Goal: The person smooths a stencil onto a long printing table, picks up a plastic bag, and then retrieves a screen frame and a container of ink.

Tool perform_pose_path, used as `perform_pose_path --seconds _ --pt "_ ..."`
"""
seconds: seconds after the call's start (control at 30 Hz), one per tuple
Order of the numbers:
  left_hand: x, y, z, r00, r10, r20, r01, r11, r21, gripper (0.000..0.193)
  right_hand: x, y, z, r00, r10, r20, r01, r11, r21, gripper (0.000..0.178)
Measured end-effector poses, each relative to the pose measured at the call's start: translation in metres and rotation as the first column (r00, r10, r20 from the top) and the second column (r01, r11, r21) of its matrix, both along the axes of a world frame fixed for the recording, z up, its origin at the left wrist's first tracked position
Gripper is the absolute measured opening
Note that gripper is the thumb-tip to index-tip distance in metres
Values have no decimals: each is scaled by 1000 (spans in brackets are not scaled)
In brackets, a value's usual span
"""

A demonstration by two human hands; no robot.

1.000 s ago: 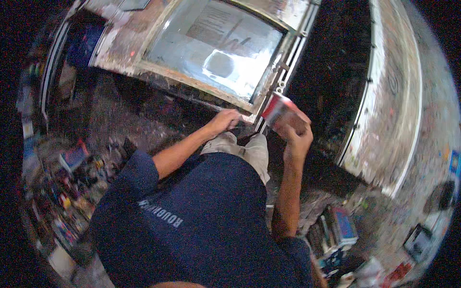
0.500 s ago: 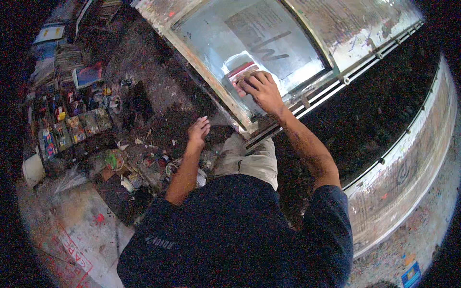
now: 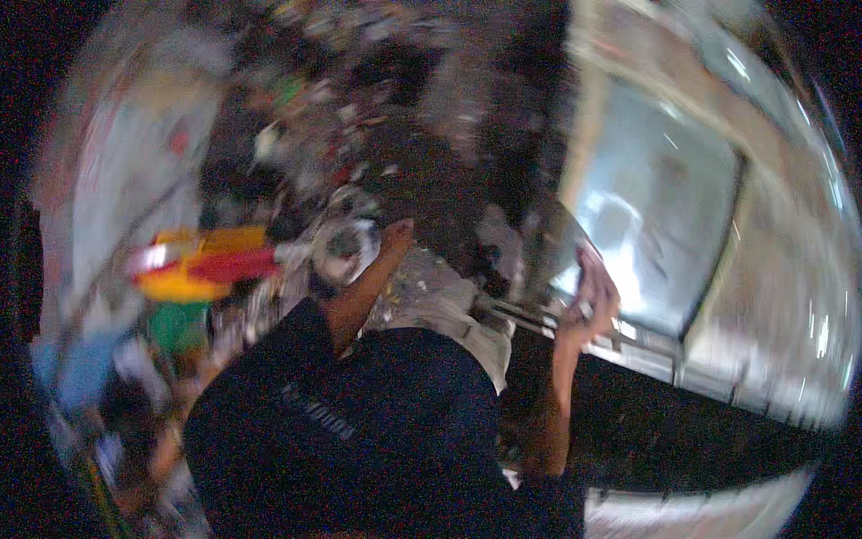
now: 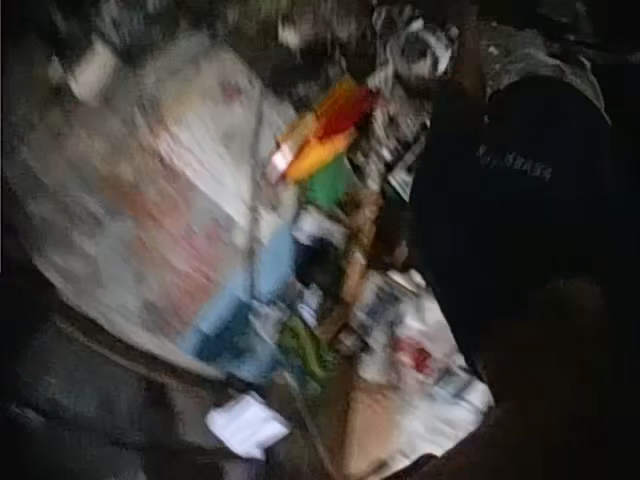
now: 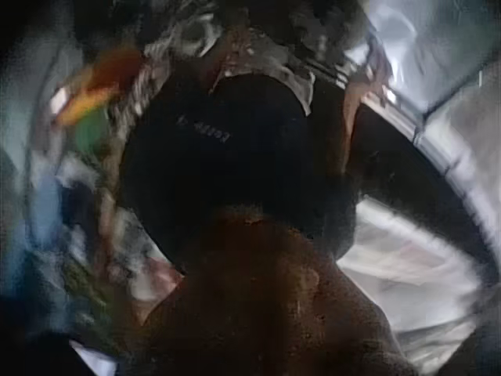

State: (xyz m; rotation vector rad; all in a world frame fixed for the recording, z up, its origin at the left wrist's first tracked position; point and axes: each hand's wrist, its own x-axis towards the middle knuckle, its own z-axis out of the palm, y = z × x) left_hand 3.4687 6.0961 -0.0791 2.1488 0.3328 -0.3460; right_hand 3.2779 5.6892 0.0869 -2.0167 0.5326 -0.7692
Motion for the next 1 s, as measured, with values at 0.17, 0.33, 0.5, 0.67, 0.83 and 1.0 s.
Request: perform_pose_path --seconds 0.17,0.33,0.5,0.67,0.83,1.0 --pt "-5 195 45 692 721 -27 -657 614 -437 36 18 50 18 959 152 240 -224 924 309 45" --pt "-36 301 117 456 879 -138 -318 16 -948 39 64 94 19 922 367 122 -385 840 382 39" --pt "-65 393 142 356 934 36 -310 155 -938 43 108 159 25 864 503 22 -470 791 391 45" --pt "-55 478 122 -61 893 446 -722 269 -638 35 138 271 34 834 551 14 -527 789 315 39" --pt "-38 536 81 82 761 643 -961 231 -151 52 130 353 48 807 585 -84 -452 703 549 32" --pt "-47 513 12 157 794 587 -984 179 21 43 116 379 57 785 595 -173 -495 770 403 33"
